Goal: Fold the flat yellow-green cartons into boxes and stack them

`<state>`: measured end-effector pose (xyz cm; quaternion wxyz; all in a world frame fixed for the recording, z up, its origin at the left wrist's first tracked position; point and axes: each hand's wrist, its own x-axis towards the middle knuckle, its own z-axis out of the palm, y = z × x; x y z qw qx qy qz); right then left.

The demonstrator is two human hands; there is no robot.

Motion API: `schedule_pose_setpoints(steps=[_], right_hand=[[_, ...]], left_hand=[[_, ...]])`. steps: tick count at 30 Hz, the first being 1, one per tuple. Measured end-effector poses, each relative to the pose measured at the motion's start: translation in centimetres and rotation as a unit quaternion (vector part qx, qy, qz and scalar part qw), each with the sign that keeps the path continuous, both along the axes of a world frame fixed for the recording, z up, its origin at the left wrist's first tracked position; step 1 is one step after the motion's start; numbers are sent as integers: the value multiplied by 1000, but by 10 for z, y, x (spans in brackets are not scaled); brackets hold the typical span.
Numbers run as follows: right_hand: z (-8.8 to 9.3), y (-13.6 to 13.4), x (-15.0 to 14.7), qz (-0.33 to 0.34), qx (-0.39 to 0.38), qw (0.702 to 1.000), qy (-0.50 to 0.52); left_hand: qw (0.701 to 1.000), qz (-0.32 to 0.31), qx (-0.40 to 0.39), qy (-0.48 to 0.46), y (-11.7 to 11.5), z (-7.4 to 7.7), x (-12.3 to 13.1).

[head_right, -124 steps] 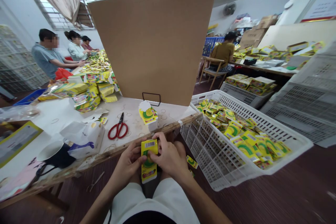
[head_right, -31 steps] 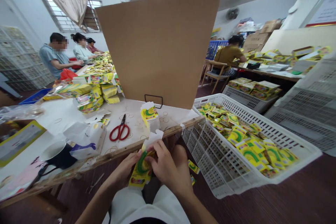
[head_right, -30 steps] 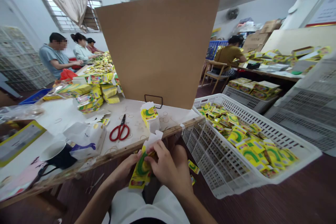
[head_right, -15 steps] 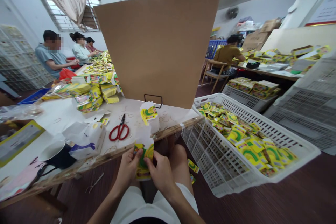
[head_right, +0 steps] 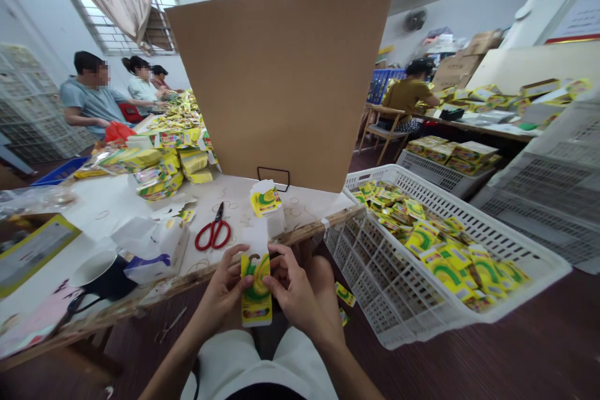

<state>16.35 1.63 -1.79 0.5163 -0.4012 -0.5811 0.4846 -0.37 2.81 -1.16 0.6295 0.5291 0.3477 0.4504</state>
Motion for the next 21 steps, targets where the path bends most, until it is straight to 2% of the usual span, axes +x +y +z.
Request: schedule_pose_setpoints(steps=[3, 6, 11, 13, 17, 21], right_hand=[[5, 1, 6, 32, 11, 998, -48], [12, 3, 12, 64, 21, 991, -113], [15, 6, 15, 14, 73, 979, -188], [11, 6, 12, -20, 92, 982, -165], [4, 8, 8, -68, 65, 994, -54], [7, 11, 14, -56, 101, 990, -81]], left_hand=[[999, -46, -11, -15, -1, 2, -3], [998, -52, -28, -30, -4, 0, -1], [998, -57, -33, -7, -9, -5, 2], [998, -59, -30, -6, -9, -4, 2], [998, -52, -42, -16, -9, -3, 1], [998, -54, -27, 11, -9, -7, -1]])
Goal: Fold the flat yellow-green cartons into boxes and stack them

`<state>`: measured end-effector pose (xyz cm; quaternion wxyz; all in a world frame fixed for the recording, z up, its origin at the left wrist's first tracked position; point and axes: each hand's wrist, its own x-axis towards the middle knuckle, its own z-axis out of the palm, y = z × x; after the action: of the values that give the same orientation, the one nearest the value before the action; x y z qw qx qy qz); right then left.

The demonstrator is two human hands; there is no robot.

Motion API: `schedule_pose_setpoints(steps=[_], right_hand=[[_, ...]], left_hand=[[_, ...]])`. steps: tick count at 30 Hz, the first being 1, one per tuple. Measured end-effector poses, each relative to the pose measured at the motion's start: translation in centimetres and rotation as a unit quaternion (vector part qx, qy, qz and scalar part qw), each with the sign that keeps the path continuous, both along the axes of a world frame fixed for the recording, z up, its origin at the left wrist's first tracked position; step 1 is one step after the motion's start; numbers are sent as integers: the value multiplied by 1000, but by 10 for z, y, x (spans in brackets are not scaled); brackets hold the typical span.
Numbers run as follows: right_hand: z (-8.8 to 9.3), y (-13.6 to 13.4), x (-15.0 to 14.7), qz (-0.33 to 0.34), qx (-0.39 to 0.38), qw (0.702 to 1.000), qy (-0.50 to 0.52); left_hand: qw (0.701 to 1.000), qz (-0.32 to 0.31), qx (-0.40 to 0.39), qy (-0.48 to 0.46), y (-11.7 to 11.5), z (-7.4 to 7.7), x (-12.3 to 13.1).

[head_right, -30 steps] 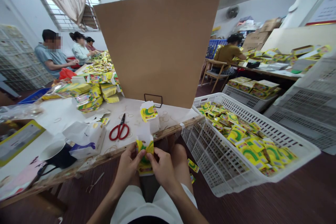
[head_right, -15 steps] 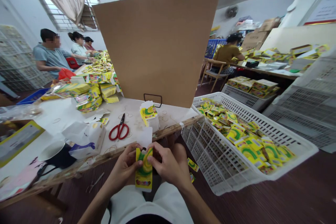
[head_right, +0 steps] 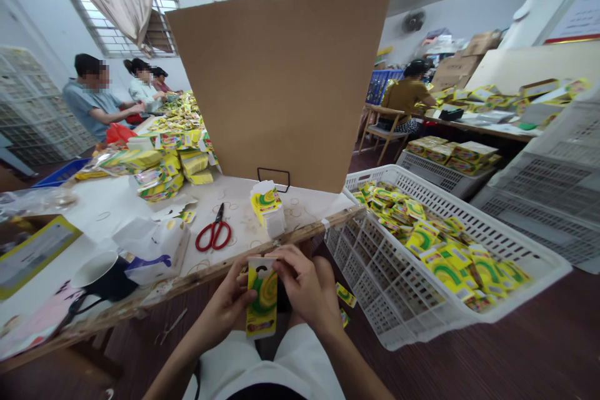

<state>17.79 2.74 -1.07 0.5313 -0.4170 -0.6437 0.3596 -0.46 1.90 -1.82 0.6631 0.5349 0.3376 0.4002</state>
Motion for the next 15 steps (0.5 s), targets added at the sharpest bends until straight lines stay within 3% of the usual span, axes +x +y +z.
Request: schedule_pose_setpoints(steps=[2, 7, 15], right_hand=[[4, 0, 5, 10, -6, 1000, -4], [8, -3, 6, 96, -153, 983, 5], [8, -3, -7, -38, -99, 981, -162]], left_hand=[[1000, 19, 10, 16, 0, -1, 1], [998, 39, 38, 34, -1, 1, 7], [999, 33, 7, -2, 0, 3, 7]])
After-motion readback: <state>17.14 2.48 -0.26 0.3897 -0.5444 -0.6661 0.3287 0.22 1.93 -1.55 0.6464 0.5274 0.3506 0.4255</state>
